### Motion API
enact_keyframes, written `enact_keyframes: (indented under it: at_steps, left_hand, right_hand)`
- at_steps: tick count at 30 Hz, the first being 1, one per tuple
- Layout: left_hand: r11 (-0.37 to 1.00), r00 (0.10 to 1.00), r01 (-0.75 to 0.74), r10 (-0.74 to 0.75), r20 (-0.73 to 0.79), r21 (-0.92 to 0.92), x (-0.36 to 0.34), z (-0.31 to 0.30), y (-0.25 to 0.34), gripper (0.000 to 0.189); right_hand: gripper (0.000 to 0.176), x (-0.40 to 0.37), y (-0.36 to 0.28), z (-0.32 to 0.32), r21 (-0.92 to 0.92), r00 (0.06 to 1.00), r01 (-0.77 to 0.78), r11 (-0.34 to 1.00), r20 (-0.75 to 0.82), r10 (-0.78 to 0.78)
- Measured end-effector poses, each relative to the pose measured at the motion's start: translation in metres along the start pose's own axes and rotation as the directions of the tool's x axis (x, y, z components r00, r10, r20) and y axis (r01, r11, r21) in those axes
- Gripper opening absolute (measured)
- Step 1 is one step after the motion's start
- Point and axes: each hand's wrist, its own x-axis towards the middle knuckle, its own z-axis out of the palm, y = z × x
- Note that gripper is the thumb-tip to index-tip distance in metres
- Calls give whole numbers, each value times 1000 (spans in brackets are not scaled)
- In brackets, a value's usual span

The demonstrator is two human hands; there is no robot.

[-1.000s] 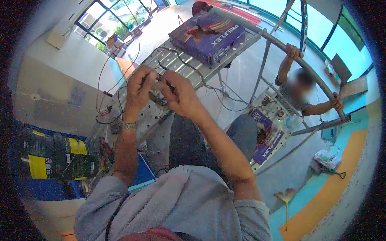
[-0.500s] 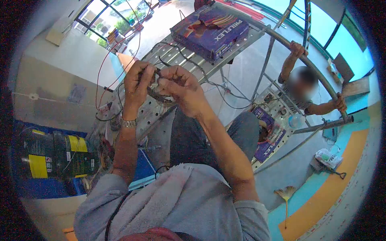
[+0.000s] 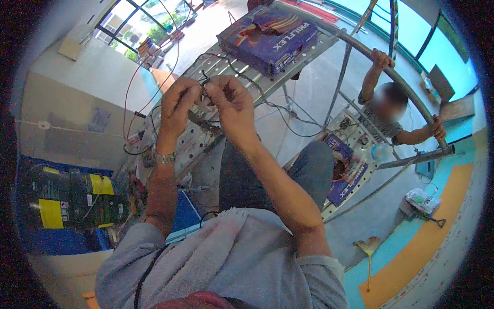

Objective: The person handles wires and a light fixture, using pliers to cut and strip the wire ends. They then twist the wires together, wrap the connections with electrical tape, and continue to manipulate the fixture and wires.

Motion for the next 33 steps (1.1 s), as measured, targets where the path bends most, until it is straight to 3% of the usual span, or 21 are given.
enact_keyframes:
  at_steps: [5, 8, 11, 20, 29, 33]
  left_hand:
    - [999, 999, 22, -23, 27, 35, 1, -2, -8, 23]
    - [997, 997, 62, -64, 48, 46, 2, -2, -4, 22]
    - [997, 997, 64, -66, 38, 53, 2, 0, -4, 24]
    - [985, 999, 34, -33, -9, 169, 2, 2, -1, 25]
    - [958, 1000, -28, 31, -6, 286, 3, 1, 2, 18]
    - [972, 997, 46, -59, 50, 229, 4, -3, 0, 19]
  right_hand:
    - [15, 3, 2, -1, -100, 995, 101, 990, 2, -101]
    - [18, 3, 4, -3, -229, 999, 28, 973, -37, -37]
    - [21, 4, 9, -7, -255, 998, 58, 965, 13, -57]
    - [19, 4, 8, -1, -184, 997, 71, 980, -10, -74]
    - [10, 4, -3, -3, -127, 993, -119, 985, -12, 119]
    - [15, 6, 5, -8, -230, 1000, 0, 973, 20, 5]
